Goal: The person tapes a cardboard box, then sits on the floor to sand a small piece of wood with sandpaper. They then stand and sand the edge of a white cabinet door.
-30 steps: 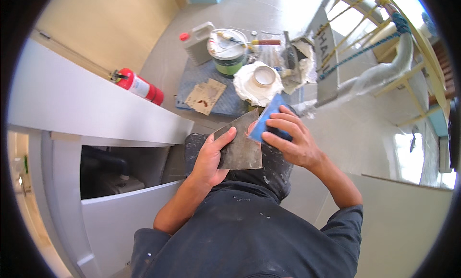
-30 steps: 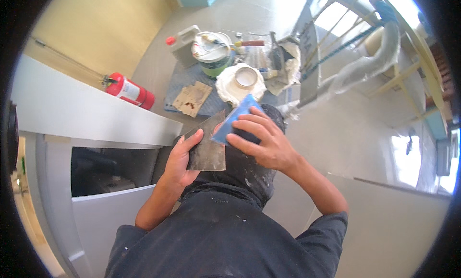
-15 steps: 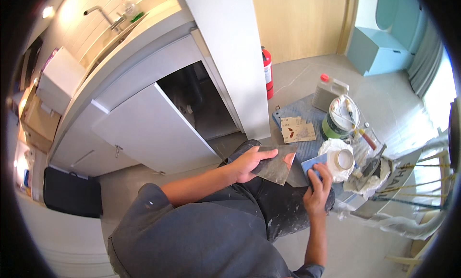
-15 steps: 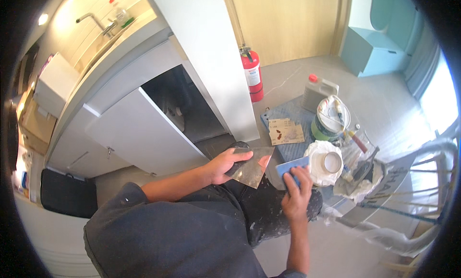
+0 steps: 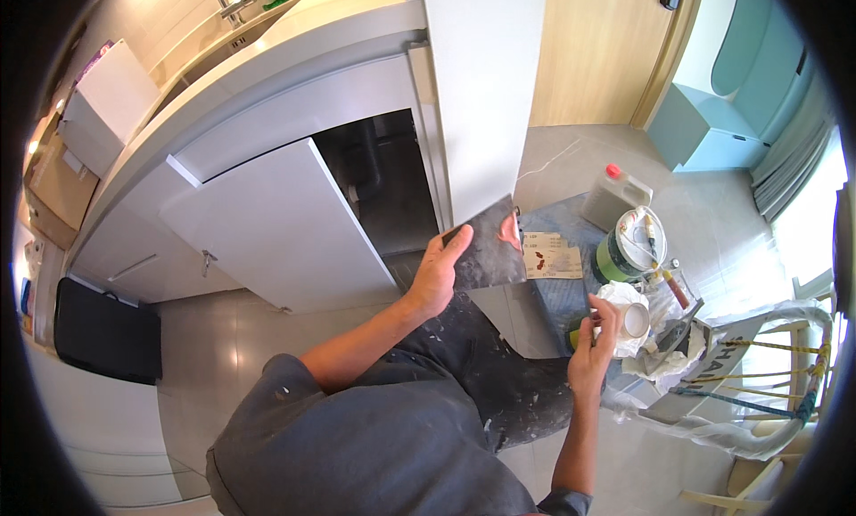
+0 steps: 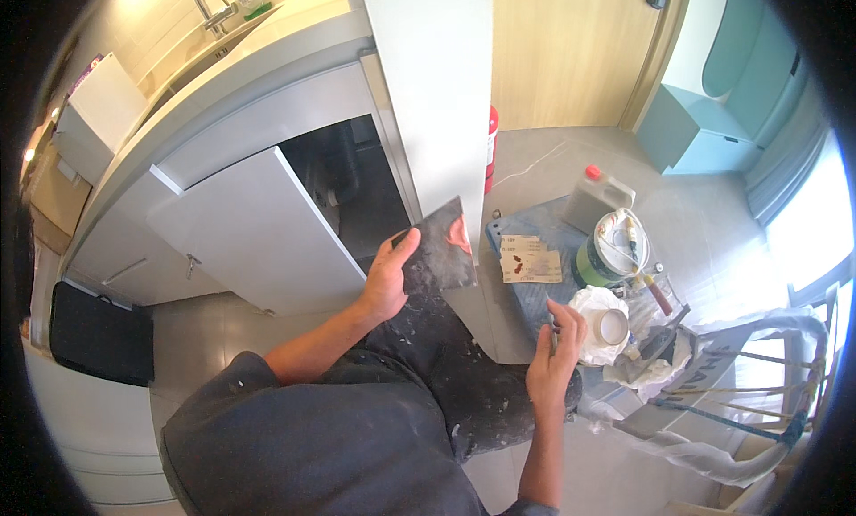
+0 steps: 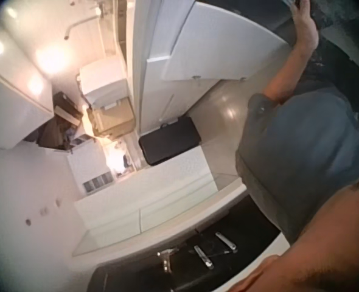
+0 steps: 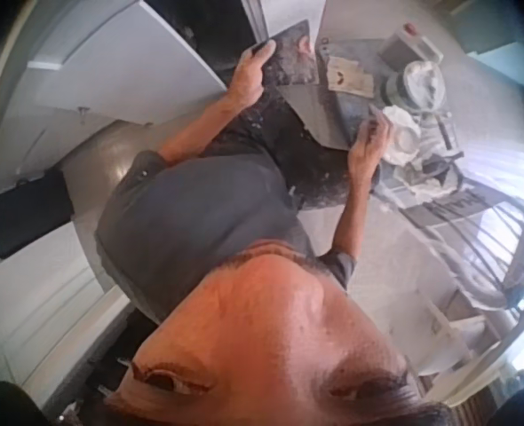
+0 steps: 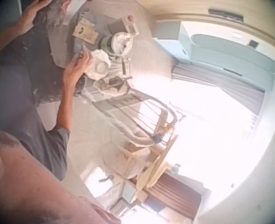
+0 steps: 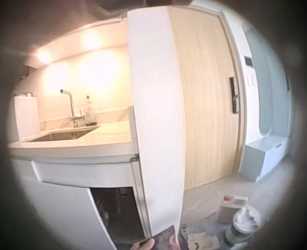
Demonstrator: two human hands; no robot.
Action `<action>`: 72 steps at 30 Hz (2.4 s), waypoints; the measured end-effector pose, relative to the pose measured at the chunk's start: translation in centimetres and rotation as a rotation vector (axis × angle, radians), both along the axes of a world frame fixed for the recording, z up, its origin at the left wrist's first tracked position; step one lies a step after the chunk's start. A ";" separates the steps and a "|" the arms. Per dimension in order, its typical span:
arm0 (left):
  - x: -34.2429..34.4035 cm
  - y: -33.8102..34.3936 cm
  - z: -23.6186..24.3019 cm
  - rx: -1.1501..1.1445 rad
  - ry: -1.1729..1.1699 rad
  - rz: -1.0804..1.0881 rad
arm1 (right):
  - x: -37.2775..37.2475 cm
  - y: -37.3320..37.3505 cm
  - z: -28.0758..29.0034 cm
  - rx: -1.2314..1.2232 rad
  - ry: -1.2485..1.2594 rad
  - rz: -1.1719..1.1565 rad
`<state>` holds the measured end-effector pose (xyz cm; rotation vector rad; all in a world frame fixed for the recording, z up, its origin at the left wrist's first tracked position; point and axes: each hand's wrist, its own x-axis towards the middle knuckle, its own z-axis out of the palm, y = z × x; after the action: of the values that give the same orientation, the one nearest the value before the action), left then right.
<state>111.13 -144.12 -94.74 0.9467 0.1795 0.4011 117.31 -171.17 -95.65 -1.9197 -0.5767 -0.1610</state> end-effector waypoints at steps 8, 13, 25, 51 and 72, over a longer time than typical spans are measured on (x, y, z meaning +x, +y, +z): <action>-3.7 8.3 0.4 0.570 -0.124 0.395 | -2.4 9.1 3.5 0.895 0.867 0.005; -2.9 12.1 -0.2 1.122 -0.432 0.596 | -3.5 14.4 3.8 0.984 1.348 0.141; -0.5 12.4 -1.1 1.595 -0.664 0.505 | -2.6 17.1 9.7 0.753 1.346 0.109; -3.0 11.6 5.2 -0.267 0.263 -0.295 | 2.5 16.7 5.7 -0.274 -0.784 0.324; -1.6 17.6 1.9 1.599 -0.648 0.687 | -3.3 20.6 10.8 0.720 1.179 0.481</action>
<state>109.55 -126.48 -92.87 2.2376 -0.5358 1.5779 114.06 -150.56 -84.86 -0.8699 -0.1000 0.9017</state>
